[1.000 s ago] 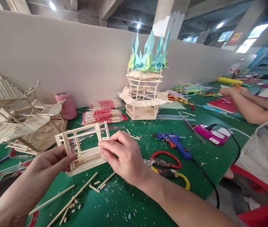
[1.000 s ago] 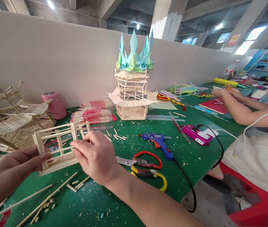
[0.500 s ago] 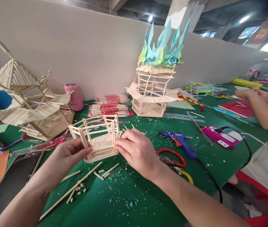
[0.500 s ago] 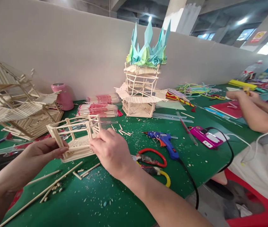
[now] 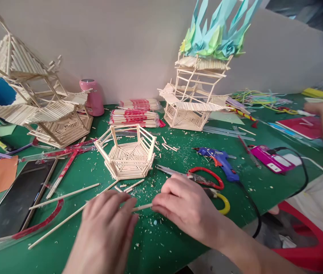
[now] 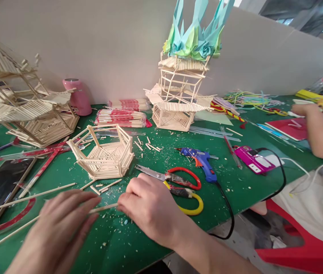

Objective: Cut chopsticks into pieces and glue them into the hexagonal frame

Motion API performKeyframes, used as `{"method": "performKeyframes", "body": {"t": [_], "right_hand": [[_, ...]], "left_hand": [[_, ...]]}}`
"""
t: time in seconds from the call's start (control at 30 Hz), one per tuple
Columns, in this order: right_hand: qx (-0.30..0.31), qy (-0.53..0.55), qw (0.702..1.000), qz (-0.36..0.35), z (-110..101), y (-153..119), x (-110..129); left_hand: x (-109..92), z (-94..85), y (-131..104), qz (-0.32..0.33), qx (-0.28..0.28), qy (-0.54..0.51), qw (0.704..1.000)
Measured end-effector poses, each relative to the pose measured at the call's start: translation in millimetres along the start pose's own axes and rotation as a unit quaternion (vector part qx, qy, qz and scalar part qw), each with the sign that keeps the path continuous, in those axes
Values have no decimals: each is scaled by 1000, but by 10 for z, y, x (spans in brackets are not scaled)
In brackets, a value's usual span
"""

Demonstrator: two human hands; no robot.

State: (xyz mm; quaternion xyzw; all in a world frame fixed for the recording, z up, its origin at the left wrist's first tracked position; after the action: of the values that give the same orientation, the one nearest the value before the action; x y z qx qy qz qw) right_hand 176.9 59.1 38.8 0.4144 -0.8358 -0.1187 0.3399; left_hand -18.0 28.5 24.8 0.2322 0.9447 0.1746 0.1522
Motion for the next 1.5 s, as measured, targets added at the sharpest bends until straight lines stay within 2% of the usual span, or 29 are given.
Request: {"method": "performKeyframes", "body": {"t": [0.07, 0.13, 0.2, 0.27, 0.37, 0.43, 0.5, 0.6, 0.7, 0.8, 0.97, 1.13, 1.37, 1.5], "right_hand": [[14, -12, 1000, -18, 29, 1, 76], [19, -8, 1000, -18, 23, -8, 107], [18, 21, 1000, 2, -32, -57, 71], [0, 38, 997, 64, -140, -174, -44], [-46, -26, 970, 236, -362, -486, -314], [-34, -95, 946, 308, -480, -719, -475], [9, -127, 927, 352, -541, -899, -595], [74, -131, 912, 383, -546, -986, -684], [119, -137, 897, 403, -525, -887, -712], [141, -131, 889, 415, -527, -775, -739], [88, -42, 906, 412, -604, -823, -769], [38, 56, 897, 438, -624, -942, -654], [-6, 145, 903, 404, -378, -899, -293], [-11, 195, 893, 405, -247, -803, -94]], "left_hand": [[-192, 96, 0, 39, 54, -25, 997], [-287, 182, 27, 10, 120, -99, 988], [-323, 226, 56, -37, 161, -176, 971], [-335, 232, 75, -81, 175, -232, 953], [-355, 245, 79, -138, 198, -277, 930], [-377, 278, 74, -166, 221, -304, 912], [-397, 322, 73, -187, 235, -338, 892], [-410, 372, 88, -233, 222, -388, 864], [-415, 383, 123, -284, 198, -424, 837], [-431, 363, 174, -291, 178, -462, 818], [-422, 349, 242, -307, 161, -490, 800], [-386, 349, 291, -350, 146, -519, 766], [-327, 340, 236, -399, 120, -556, 719], [-300, 375, 185, -387, 95, -574, 716]]}}
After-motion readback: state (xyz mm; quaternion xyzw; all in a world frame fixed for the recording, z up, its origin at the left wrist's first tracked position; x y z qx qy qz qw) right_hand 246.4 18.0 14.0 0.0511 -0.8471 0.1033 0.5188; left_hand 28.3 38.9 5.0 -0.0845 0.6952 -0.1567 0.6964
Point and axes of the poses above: each hand's wrist, its own y-axis towards the middle knuckle, its own z-axis out of the palm, x = y × z, the point moved 2 cm from there along y, towards the middle knuckle, and after that the axes turned 13 degrees about y, right-handed, at the moved point
